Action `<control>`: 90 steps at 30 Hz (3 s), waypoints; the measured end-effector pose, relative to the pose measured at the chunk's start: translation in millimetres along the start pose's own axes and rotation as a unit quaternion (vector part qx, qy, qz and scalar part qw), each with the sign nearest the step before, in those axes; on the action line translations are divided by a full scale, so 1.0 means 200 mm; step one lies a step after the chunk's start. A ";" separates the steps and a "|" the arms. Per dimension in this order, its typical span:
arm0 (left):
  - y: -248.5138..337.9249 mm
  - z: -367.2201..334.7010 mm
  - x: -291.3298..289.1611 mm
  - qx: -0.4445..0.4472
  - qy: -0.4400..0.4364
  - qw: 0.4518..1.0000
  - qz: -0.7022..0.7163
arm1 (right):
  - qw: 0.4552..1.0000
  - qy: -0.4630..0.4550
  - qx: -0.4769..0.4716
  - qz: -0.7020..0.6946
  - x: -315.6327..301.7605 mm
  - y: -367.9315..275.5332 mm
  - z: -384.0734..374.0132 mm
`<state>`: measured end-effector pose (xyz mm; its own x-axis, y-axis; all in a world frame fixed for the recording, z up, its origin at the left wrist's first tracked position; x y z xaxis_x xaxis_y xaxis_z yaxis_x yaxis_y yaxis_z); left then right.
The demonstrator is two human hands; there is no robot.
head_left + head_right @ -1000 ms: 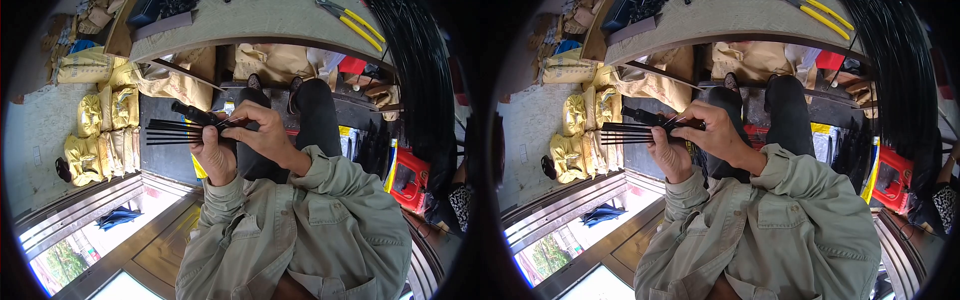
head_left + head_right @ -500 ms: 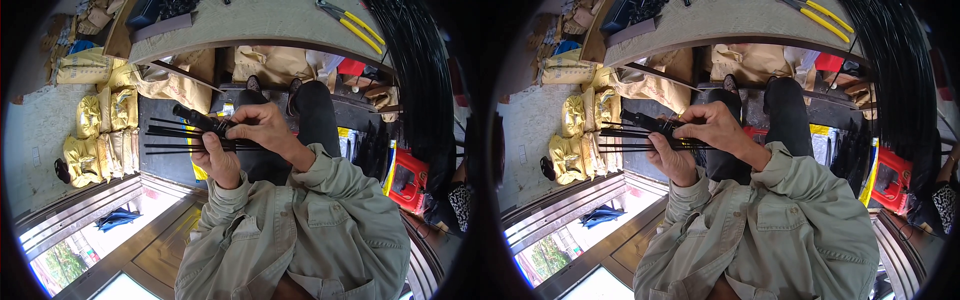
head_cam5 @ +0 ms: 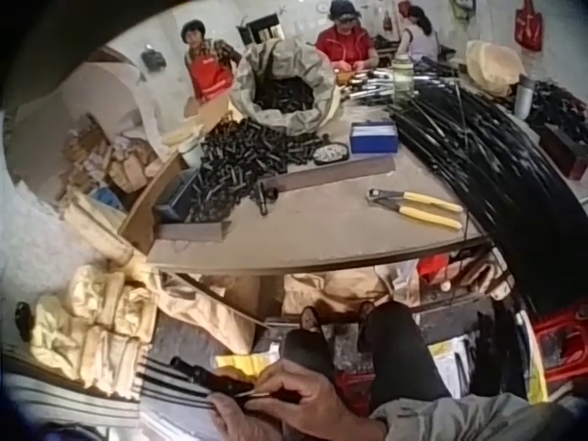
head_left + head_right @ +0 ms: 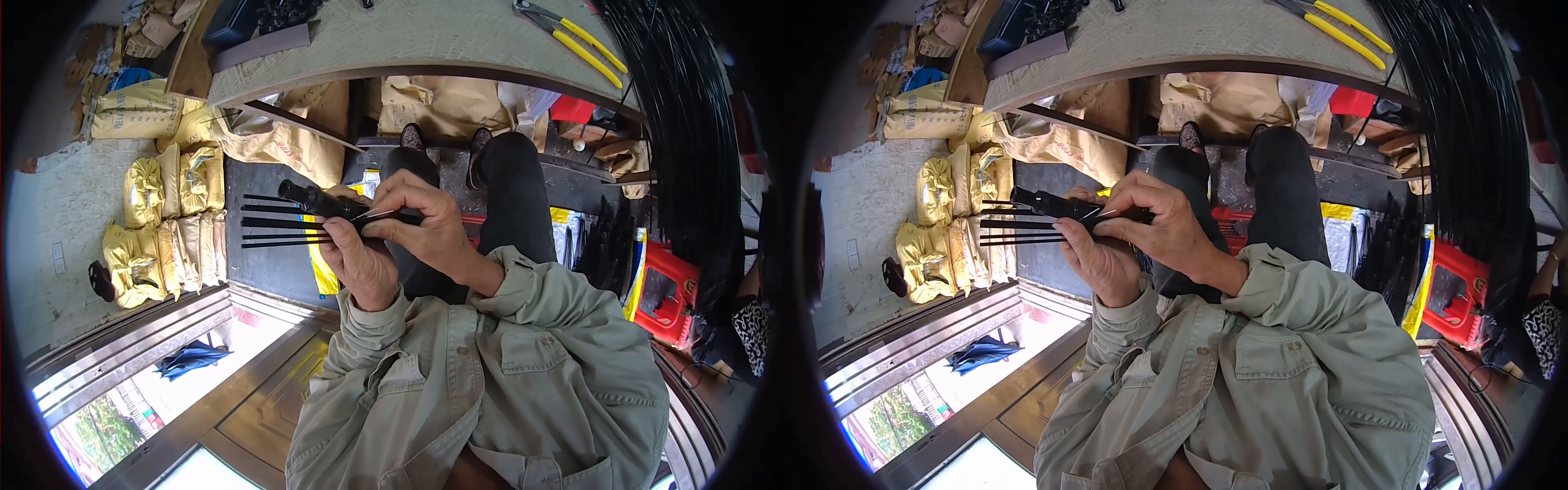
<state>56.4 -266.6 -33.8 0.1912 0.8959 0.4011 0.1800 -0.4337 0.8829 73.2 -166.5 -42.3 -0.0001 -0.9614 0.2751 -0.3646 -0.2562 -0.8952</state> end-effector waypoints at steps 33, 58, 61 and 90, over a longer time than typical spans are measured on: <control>0.03 -0.02 0.03 0.062 -0.048 0.987 -0.138 | 0.995 0.023 0.096 0.031 0.02 -0.09 0.04; -0.06 0.00 -0.01 0.027 -0.092 0.994 -0.043 | 0.954 -0.103 0.169 -0.226 -0.05 0.09 -0.05; 0.05 -0.05 0.06 0.124 -0.254 0.935 -0.216 | 0.940 -0.072 0.158 -0.293 -0.04 0.11 0.00; -0.06 -0.26 0.14 0.045 -0.216 0.937 -0.273 | 0.721 0.218 -0.071 0.654 -0.77 -0.23 -0.51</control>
<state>9.9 -231.1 -19.5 0.4154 0.8727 -0.2566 0.4419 0.0530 0.8955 -4.8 3.5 -7.9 -0.7110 -0.2420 -0.6603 0.1203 0.8832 -0.4533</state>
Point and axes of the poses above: each hand's wrist, its own z-axis away from the middle knuckle, its own x-axis out of the palm, y = z × x, the point moved 3 cm from there along -z, towards the middle knuckle, and after that the axes turned 8 degrees about -y, right-handed, at the moved point
